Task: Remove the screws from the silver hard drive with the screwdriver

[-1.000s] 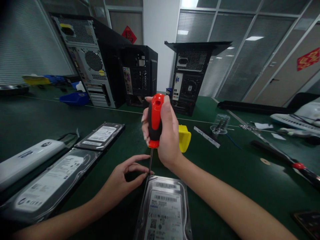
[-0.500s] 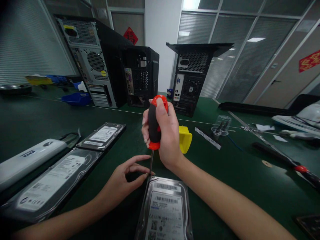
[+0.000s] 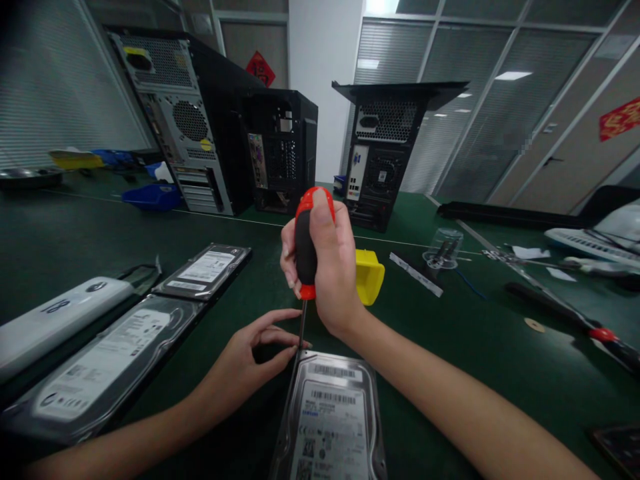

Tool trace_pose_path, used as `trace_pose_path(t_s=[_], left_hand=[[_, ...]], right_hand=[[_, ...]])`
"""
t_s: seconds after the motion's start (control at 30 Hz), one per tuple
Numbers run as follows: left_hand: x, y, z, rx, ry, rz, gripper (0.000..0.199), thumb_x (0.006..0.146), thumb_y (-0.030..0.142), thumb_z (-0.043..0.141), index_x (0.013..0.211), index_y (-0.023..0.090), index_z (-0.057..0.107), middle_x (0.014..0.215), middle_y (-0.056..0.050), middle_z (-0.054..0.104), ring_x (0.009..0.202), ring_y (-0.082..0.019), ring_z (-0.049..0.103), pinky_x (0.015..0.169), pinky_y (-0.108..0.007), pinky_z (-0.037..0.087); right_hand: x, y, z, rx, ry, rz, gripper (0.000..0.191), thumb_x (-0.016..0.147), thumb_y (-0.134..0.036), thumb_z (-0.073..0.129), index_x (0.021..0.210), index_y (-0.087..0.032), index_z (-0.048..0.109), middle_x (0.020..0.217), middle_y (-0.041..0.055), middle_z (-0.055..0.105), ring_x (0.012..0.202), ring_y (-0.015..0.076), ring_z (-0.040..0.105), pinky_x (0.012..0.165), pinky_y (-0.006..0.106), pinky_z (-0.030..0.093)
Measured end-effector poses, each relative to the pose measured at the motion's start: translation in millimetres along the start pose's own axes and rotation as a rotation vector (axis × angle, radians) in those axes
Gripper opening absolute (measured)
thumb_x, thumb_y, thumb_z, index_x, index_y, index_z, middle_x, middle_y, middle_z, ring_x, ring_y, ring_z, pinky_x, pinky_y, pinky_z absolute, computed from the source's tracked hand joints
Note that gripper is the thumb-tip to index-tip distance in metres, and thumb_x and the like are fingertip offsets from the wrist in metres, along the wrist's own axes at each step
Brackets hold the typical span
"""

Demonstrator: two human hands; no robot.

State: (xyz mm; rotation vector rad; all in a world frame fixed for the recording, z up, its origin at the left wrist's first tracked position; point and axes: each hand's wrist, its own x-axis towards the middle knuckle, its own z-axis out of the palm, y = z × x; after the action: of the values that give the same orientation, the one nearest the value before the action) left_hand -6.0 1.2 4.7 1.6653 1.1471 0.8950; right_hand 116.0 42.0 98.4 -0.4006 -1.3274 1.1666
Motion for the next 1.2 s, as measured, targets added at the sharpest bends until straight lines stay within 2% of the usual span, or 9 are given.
trace_pose_path(t_s=[0.27, 0.4, 0.53, 0.8, 0.9, 1.0, 1.1, 1.17, 1.2], left_hand=[[1, -3, 0.1, 0.031, -0.020, -0.014, 0.036, 0.079, 0.025, 0.059, 0.115, 0.023, 0.052, 0.094, -0.001, 0.074, 0.097, -0.021, 0.066, 0.093, -0.037, 0.043], [1, -3, -0.1, 0.047, -0.026, -0.011, 0.035, 0.080, 0.025, 0.058, 0.115, 0.023, 0.053, 0.095, -0.001, 0.073, 0.099, -0.022, 0.065, 0.094, -0.038, 0.042], [0, -3, 0.3, 0.038, -0.046, 0.002, 0.033, 0.081, 0.023, 0.056, 0.114, 0.023, 0.054, 0.096, -0.001, 0.073, 0.099, -0.020, 0.064, 0.096, -0.037, 0.040], [-1, 2, -2.8, -0.001, -0.055, -0.041, 0.031, 0.087, 0.036, 0.050, 0.116, 0.025, 0.054, 0.099, 0.000, 0.072, 0.104, -0.022, 0.061, 0.094, -0.039, 0.040], [-2, 5, -3.3, 0.044, -0.049, -0.055, 0.036, 0.080, 0.033, 0.061, 0.115, 0.027, 0.054, 0.097, 0.002, 0.072, 0.104, -0.022, 0.060, 0.099, -0.041, 0.034], [-2, 6, -2.7, 0.079, -0.043, -0.056, 0.041, 0.077, 0.029, 0.065, 0.116, 0.027, 0.054, 0.097, 0.002, 0.072, 0.106, -0.022, 0.059, 0.101, -0.041, 0.030], [-1, 5, -2.0, 0.086, -0.031, -0.056, 0.038, 0.078, 0.029, 0.064, 0.115, 0.026, 0.055, 0.095, 0.002, 0.073, 0.106, -0.022, 0.059, 0.100, -0.040, 0.031], [0, 4, -1.6, 0.083, -0.025, -0.057, 0.037, 0.078, 0.030, 0.064, 0.114, 0.025, 0.056, 0.095, 0.002, 0.073, 0.105, -0.022, 0.059, 0.099, -0.039, 0.032], [0, 4, -1.5, 0.080, -0.023, -0.056, 0.036, 0.078, 0.030, 0.064, 0.113, 0.025, 0.056, 0.095, 0.002, 0.072, 0.105, -0.022, 0.059, 0.099, -0.038, 0.033]], right_hand=[[0, 2, 0, 0.076, -0.036, -0.059, 0.044, 0.089, -0.056, 0.027, 0.093, -0.023, 0.055, 0.064, -0.0028, 0.046, 0.037, 0.0059, 0.039, 0.029, 0.018, 0.030], [-3, -1, 4, 0.046, -0.002, -0.053, 0.024, 0.082, -0.048, 0.052, 0.089, -0.026, 0.046, 0.060, -0.0069, 0.047, 0.034, 0.0047, 0.038, 0.029, 0.017, 0.027], [-1, -6, 3, 0.038, 0.085, -0.048, 0.026, 0.079, -0.044, 0.059, 0.080, -0.024, 0.043, 0.065, -0.0056, 0.050, 0.035, 0.0040, 0.040, 0.028, 0.017, 0.027], [12, -51, -38, 0.046, 0.252, -0.174, 0.035, 0.088, -0.051, 0.038, 0.084, -0.022, 0.056, 0.067, -0.0023, 0.047, 0.041, 0.0047, 0.040, 0.031, 0.017, 0.028], [6, -68, -56, -0.142, 0.299, -0.043, 0.028, 0.086, -0.048, 0.043, 0.086, -0.025, 0.059, 0.066, -0.0001, 0.053, 0.039, 0.0059, 0.042, 0.031, 0.021, 0.029], [-10, -76, -75, -0.502, 0.335, 0.085, 0.034, 0.080, -0.044, 0.057, 0.111, -0.036, 0.046, 0.060, -0.0015, 0.056, 0.036, 0.0094, 0.046, 0.030, 0.022, 0.032], [-41, -68, -96, -0.914, 0.133, 0.327, 0.058, 0.075, -0.047, 0.062, 0.126, -0.036, 0.036, 0.076, 0.0016, 0.059, 0.041, 0.0112, 0.052, 0.029, 0.020, 0.038], [-70, -56, -110, -1.108, 0.006, 0.484, 0.053, 0.080, -0.050, 0.053, 0.126, -0.031, 0.038, 0.089, 0.0061, 0.061, 0.044, 0.0110, 0.054, 0.035, 0.025, 0.047], [-85, -49, -116, -1.199, -0.033, 0.507, 0.047, 0.084, -0.049, 0.048, 0.126, -0.029, 0.039, 0.097, 0.0081, 0.060, 0.058, 0.0143, 0.061, 0.050, 0.029, 0.056]])
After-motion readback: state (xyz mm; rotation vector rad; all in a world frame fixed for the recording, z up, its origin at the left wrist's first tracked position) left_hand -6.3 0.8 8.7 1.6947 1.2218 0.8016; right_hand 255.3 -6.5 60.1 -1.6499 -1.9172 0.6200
